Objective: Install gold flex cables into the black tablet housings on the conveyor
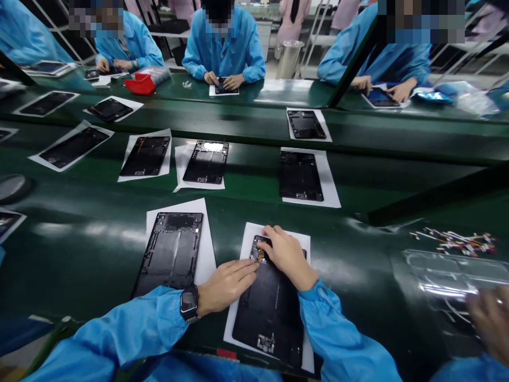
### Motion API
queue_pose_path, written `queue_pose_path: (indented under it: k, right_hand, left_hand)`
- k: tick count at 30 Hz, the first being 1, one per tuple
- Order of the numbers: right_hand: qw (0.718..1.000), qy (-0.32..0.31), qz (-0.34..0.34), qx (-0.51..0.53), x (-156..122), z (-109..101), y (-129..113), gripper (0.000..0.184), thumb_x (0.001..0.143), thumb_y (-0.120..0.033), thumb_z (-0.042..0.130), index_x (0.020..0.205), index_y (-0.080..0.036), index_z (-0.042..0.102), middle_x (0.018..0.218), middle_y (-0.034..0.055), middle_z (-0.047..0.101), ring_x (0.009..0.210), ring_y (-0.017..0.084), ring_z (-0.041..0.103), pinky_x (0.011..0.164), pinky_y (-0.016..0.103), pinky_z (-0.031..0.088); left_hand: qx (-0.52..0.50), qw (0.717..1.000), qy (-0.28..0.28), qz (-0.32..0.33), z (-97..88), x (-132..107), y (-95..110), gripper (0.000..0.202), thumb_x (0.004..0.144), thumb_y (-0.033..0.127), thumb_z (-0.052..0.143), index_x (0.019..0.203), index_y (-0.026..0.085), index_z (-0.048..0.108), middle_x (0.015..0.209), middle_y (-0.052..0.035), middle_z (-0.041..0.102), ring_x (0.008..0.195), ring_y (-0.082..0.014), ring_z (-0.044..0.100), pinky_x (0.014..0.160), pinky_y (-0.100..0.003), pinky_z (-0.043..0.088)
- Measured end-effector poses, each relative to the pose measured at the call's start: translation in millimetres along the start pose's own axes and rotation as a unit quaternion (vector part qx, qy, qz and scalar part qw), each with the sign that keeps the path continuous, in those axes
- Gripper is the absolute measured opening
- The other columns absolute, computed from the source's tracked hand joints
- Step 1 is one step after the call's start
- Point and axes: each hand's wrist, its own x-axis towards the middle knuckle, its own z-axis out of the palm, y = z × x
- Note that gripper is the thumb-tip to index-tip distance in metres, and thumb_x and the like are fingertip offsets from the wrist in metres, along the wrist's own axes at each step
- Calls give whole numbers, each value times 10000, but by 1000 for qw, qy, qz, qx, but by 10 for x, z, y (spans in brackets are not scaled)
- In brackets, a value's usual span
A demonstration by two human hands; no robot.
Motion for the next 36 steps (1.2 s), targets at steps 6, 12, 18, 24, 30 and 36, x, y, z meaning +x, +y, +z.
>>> queue_pose_path:
  k: [6,12,18,24,30,36]
  right_hand:
    - [999,-9,5,48,28,0,60,188,869,-338,663,985,-228,565,865,-5,594,670,148,545,577,258,308]
    - [998,9,25,56,14,-19,51,215,851,-355,693,988,-241,574,859,-12,596,666,143,533,563,259,266]
    - [998,18,24,58,0,21,82,230,847,-362,704,995,-246,571,883,-7,621,727,159,560,568,268,249]
    - [998,20,20,49,0,35,90,238,847,-362,707,1003,-252,564,880,-14,624,728,166,576,563,276,250]
    - [998,22,25,46,-6,18,74,247,845,-370,709,1008,-253,565,905,-9,633,754,174,595,572,275,269]
    - [998,20,22,52,-5,1,67,220,864,-348,682,1011,-237,562,917,7,632,788,194,606,607,270,333]
  left_hand:
    - [11,1000,-11,18,-41,38,11,241,1000,121,385,1013,103,626,1214,-119,647,1142,-215,598,876,-316,541]
    - [24,999,-39,30,-42,85,78,210,984,112,410,995,78,617,1181,-149,648,1112,-247,610,854,-345,538]
    - [33,997,-54,32,-49,114,114,210,978,109,415,1024,72,617,1188,-154,647,1136,-261,598,871,-355,529]
    - [41,997,-50,30,-56,118,119,216,969,100,419,1010,72,629,1182,-147,656,1137,-270,599,870,-357,532]
    - [47,996,-68,33,-44,106,121,188,966,108,442,1028,72,616,1211,-163,639,1163,-270,587,885,-369,523]
    - [49,995,-79,33,-35,101,138,201,975,116,426,1027,72,615,1225,-163,634,1166,-268,581,886,-365,519]
